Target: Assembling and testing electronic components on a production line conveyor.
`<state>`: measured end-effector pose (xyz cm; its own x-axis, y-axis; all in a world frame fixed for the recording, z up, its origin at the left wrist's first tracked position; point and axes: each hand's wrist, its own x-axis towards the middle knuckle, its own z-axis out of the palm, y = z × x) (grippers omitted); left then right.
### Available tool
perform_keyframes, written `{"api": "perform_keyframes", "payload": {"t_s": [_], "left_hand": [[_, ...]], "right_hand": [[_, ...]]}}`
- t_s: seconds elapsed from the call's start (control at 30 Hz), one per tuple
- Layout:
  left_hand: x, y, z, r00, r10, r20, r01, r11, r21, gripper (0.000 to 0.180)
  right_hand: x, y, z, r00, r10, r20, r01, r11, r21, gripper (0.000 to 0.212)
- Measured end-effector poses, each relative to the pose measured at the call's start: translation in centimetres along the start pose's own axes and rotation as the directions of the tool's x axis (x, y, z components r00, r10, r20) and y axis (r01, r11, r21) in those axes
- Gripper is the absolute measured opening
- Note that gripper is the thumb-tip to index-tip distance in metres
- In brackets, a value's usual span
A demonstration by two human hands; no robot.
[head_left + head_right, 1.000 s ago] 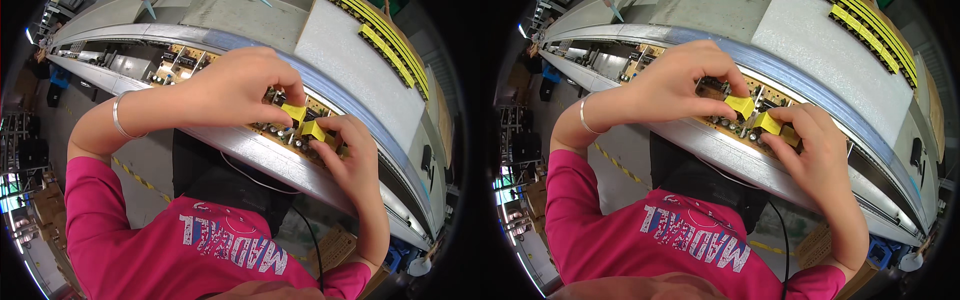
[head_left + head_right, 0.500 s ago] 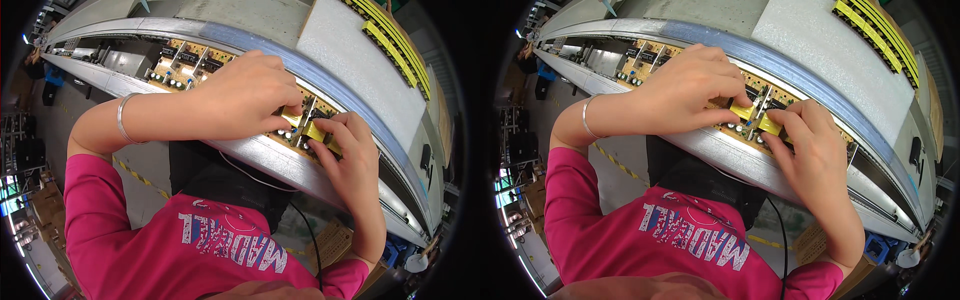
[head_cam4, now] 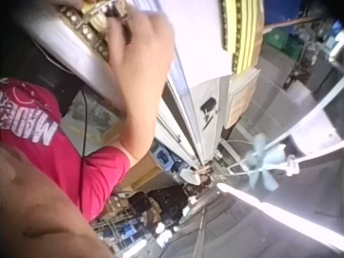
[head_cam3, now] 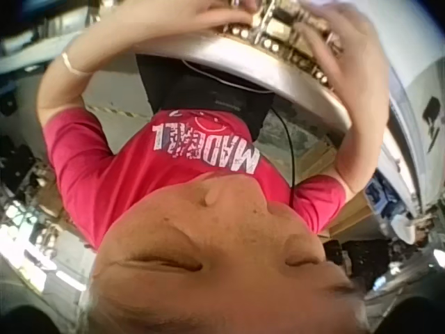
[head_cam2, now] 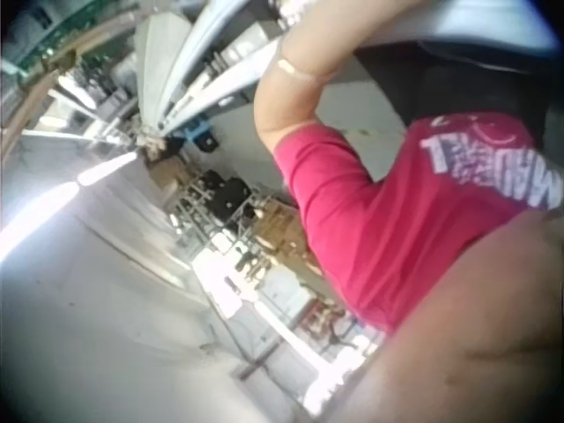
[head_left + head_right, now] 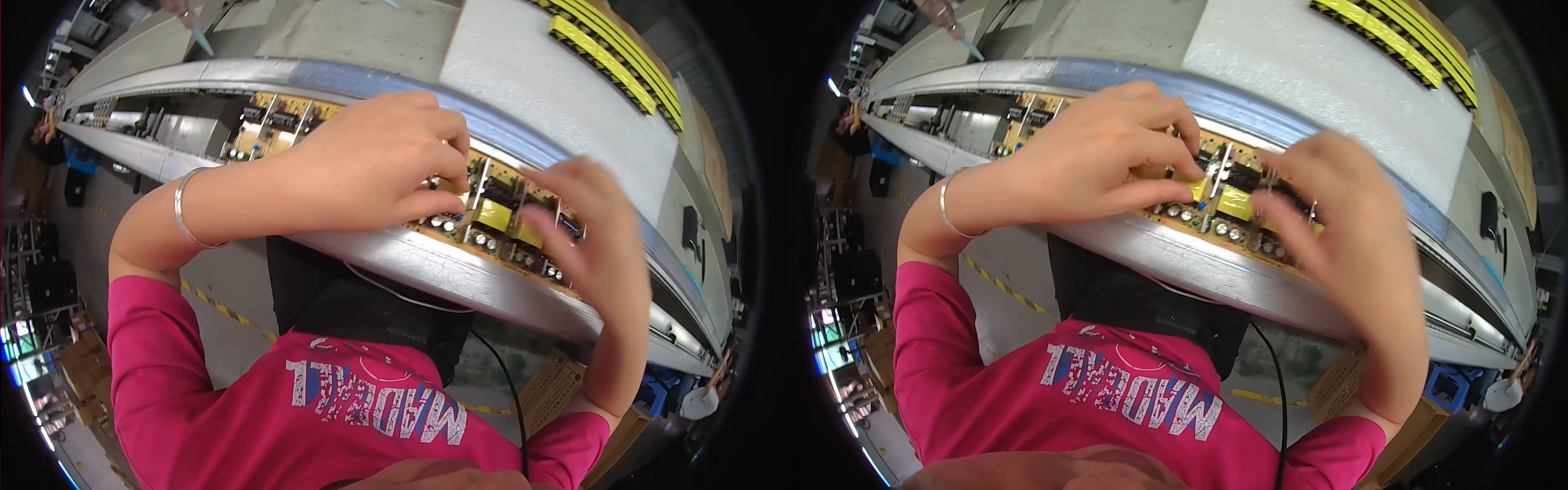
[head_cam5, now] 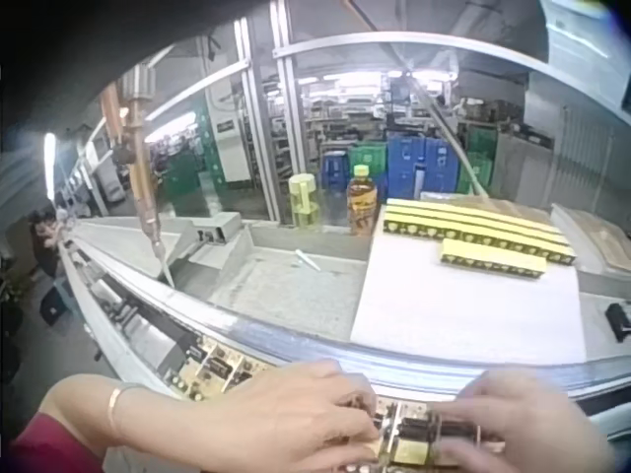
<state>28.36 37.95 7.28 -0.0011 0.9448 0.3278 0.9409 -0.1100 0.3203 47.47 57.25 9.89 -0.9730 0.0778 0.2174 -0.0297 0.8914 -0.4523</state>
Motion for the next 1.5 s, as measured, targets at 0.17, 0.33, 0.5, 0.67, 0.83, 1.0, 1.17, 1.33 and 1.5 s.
{"api": "perform_keyframes", "payload": {"t_s": [0.17,0.33,0.5,0.67,0.83,1.0,1.17,1.33,1.5], "left_hand": [[5.8,-0.8,-0.6,0.973,0.074,-0.219,-0.055,0.994,0.09,0.021],[14.8,-8.4,4.3,0.882,0.216,-0.418,-0.133,0.967,0.219,0.037],[19.7,-12.3,5.8,0.915,0.173,-0.366,-0.046,0.943,0.33,0.033],[20.6,-12.2,4.5,0.974,-0.037,-0.222,0.05,0.997,0.052,0.025],[16.2,-11.5,0.9,0.969,-0.136,-0.206,0.09,0.972,-0.219,0.021],[5.8,-5.6,-4.9,0.968,-0.233,-0.094,0.185,0.914,-0.361,0.019],[-3.0,-2.9,-4.8,0.978,-0.189,-0.089,0.154,0.941,-0.301,0.022],[-5.8,-2.9,-3.7,0.97,-0.242,-0.007,0.235,0.95,-0.205,0.02],[-6.3,-3.4,-2.2,0.984,-0.178,-0.022,0.176,0.98,-0.095,0.019]], "right_hand": [[2.4,9.9,-4.8,0.886,0.048,-0.462,-0.183,0.95,-0.252,0.033],[2.1,16.6,-2.4,0.813,0.051,-0.58,-0.314,0.877,-0.362,0.039],[3.0,19.3,-2.9,0.815,0.156,-0.559,-0.34,0.909,-0.242,0.039],[1.9,20.7,-4.7,0.766,0.206,-0.609,-0.319,0.944,-0.081,0.036],[2.3,13.4,-2.7,0.74,0.202,-0.642,-0.228,0.973,0.043,0.034],[3.5,1.5,1.1,0.882,0.133,-0.453,-0.095,0.99,0.105,0.033],[2.9,-4.1,4.8,0.986,0.089,-0.137,-0.057,0.973,0.225,0.027],[3.5,-4.5,6.7,0.999,0.033,-0.017,-0.03,0.988,0.153,0.022],[3.9,-5.0,7.1,1.0,0.018,-0.007,-0.018,0.997,0.077,0.022]]}}
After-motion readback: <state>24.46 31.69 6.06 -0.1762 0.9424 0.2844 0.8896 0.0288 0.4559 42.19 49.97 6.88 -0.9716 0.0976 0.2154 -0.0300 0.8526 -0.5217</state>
